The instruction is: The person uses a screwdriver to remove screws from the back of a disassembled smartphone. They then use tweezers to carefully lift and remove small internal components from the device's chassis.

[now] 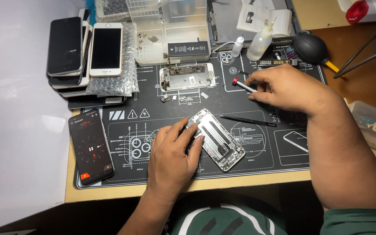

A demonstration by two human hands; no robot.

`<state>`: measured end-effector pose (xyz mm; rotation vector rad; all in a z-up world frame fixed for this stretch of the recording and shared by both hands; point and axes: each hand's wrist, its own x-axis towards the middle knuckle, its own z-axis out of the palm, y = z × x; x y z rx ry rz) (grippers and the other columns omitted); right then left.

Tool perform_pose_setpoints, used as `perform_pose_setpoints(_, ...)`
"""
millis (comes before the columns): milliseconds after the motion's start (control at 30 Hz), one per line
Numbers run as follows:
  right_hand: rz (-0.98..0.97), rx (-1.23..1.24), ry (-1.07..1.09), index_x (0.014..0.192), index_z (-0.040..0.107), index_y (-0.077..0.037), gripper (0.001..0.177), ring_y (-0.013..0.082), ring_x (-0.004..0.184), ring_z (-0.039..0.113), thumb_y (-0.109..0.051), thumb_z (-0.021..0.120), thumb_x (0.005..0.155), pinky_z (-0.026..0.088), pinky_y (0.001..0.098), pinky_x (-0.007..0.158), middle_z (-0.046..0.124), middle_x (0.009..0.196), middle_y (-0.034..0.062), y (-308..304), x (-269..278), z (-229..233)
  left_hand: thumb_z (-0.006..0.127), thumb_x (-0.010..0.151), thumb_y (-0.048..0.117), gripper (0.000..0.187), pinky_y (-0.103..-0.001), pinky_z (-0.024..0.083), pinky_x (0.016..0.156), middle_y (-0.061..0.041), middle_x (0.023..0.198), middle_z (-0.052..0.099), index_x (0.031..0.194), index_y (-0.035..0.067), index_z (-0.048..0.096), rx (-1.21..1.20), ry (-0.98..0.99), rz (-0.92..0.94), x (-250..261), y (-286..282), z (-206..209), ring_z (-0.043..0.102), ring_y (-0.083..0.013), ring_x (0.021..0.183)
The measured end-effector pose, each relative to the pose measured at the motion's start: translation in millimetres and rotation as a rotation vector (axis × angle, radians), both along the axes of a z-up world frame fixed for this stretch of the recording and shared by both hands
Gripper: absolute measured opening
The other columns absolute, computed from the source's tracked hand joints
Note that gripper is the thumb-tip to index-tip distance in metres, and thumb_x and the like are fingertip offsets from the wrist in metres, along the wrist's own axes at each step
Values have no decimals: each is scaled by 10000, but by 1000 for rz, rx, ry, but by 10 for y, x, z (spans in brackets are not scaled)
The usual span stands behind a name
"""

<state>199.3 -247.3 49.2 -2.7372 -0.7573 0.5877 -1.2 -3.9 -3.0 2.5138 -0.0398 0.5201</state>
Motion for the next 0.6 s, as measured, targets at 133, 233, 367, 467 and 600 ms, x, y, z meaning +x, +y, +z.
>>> perform_pose_setpoints(133, 5, 3, -16, 1240, 718, -206, 370, 180, 790, 689, -301, 754, 884, 522, 347, 757, 762, 886, 1, 9, -14, 5, 677, 936, 338, 301, -484, 511, 848, -72, 1274, 691, 1148, 137, 749, 20, 0, -5, 9, -1, 4, 605, -300, 1045)
perform_pose_setpoints(233, 13, 10, -32, 1273, 679, -204, 411, 216, 758, 674, -332, 742, 888, 509, 372, 764, 754, 930, 45, 32, -43, 17, 683, 932, 344, 309, -483, 508, 858, -77, 1273, 690, 1155, 140, 748, 21, 9, -6, 5, -1, 3, 608, -309, 1061)
perform_pose_setpoints(367, 126, 135, -153, 1159, 697, -173, 293, 221, 821, 652, -312, 729, 903, 504, 377, 750, 709, 868, 49, 42, -82, 2, 675, 930, 319, 317, -483, 503, 871, -88, 1277, 683, 1167, 118, 739, 25, 6, -18, 3, 5, -1, 604, -314, 1048)
perform_pose_setpoints(467, 219, 162, -137, 945, 695, -146, 197, 202, 741, 638, -333, 734, 897, 495, 367, 701, 699, 791, 19, 76, -134, 23, 656, 931, 306, 321, -480, 500, 879, -87, 1282, 674, 1178, 110, 721, 19, 5, -34, 2, 17, 5, 601, -311, 1057)
perform_pose_setpoints(600, 244, -83, 125, 816, 677, -198, 251, 154, 718, 658, -427, 771, 851, 512, 335, 687, 710, 781, -40, 243, -267, 219, 635, 937, 326, 303, -440, 470, 896, -72, 1283, 680, 1145, 107, 651, -12, 58, -46, 1, 39, 57, 602, -292, 1082)
